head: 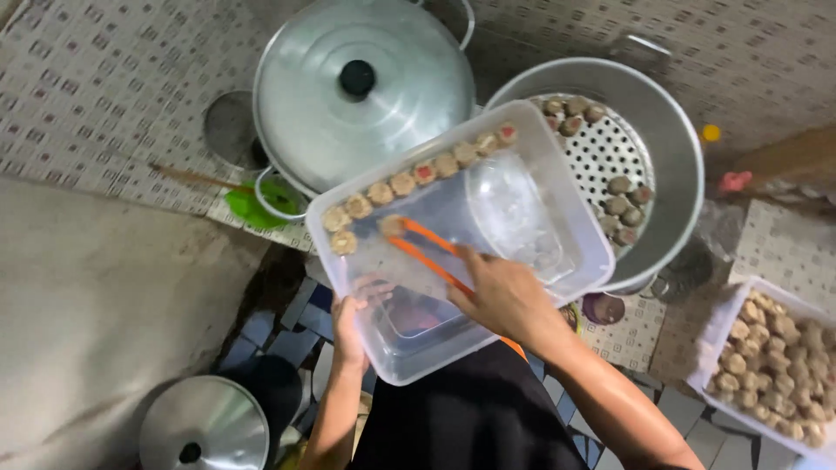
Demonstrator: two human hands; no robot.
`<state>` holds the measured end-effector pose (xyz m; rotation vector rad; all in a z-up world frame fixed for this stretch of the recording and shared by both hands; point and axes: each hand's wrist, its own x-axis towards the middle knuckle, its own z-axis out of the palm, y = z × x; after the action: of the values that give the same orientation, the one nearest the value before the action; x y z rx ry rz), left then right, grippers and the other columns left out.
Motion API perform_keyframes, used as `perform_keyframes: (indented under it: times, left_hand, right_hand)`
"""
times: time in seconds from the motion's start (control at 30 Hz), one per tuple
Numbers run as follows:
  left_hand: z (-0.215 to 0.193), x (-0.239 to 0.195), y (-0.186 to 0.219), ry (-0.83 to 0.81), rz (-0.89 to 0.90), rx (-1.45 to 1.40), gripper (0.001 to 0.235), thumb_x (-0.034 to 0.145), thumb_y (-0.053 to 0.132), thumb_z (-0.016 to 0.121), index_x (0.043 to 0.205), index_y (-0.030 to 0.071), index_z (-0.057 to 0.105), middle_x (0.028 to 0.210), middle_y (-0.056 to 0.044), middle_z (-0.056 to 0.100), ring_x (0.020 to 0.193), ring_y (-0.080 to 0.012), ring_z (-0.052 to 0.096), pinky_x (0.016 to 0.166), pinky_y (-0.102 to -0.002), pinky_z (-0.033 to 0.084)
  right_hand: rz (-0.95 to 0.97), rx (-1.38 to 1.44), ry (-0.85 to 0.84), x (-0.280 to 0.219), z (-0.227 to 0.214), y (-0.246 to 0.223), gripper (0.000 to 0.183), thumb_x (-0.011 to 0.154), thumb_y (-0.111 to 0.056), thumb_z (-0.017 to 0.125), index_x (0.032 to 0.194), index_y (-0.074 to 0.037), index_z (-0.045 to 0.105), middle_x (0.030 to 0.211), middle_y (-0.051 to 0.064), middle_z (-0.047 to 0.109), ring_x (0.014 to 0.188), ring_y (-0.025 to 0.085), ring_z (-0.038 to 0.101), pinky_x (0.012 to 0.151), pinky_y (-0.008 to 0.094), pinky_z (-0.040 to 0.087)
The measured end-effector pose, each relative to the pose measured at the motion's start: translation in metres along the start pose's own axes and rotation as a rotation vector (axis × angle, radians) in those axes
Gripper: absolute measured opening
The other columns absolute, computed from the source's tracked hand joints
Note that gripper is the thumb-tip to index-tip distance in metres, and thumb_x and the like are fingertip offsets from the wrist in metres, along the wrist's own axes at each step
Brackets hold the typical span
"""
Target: Using tongs to transfer dumplings from a plastic container into a large steamer pot for cooking.
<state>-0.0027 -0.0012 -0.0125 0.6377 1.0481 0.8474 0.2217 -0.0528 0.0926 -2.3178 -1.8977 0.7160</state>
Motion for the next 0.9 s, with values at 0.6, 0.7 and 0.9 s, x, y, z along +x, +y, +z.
perform_keyframes:
  times: [0.6, 0.7, 0.9]
  left_hand:
    - [0.001, -0.004, 0.018, 0.042, -0.014, 0.049, 0.091, 0.072, 0.017, 0.030, 0.162, 0.012, 0.021, 0.124, -0.035, 0.050, 0.113, -0.0526, 0.051, 0.102, -0.054, 0.039]
    - [0.008, -0.004, 0.022, 0.083, -0.021, 0.047, 0.092, 0.072, 0.017, 0.028, 0.163, 0.014, 0.021, 0.128, -0.038, 0.046, 0.116, -0.0556, 0.048, 0.103, -0.055, 0.038]
    - [0.027, -0.014, 0.035, 0.148, -0.050, 0.080, 0.090, 0.072, 0.017, 0.027, 0.162, 0.013, 0.024, 0.130, -0.039, 0.045, 0.118, -0.0548, 0.048, 0.105, -0.055, 0.038]
  right_hand:
    - [0.589, 0.719, 0.606, -0.132, 0.041, 0.182, 0.027, 0.085, -0.014, 0.051, 0.110, -0.008, 0.046, 0.094, 0.013, 0.059, 0.080, 0.030, 0.058, 0.074, 0.041, 0.048]
    - [0.938, 0.669, 0.581, -0.144, 0.097, 0.200, 0.041, 0.092, -0.034, 0.057, 0.122, -0.009, 0.048, 0.094, 0.013, 0.064, 0.080, 0.033, 0.062, 0.074, 0.044, 0.046]
    - [1.112, 0.839, 0.547, -0.142, 0.106, 0.170, 0.048, 0.101, -0.043, 0.048, 0.132, -0.007, 0.042, 0.097, 0.018, 0.065, 0.072, 0.031, 0.062, 0.066, 0.042, 0.051]
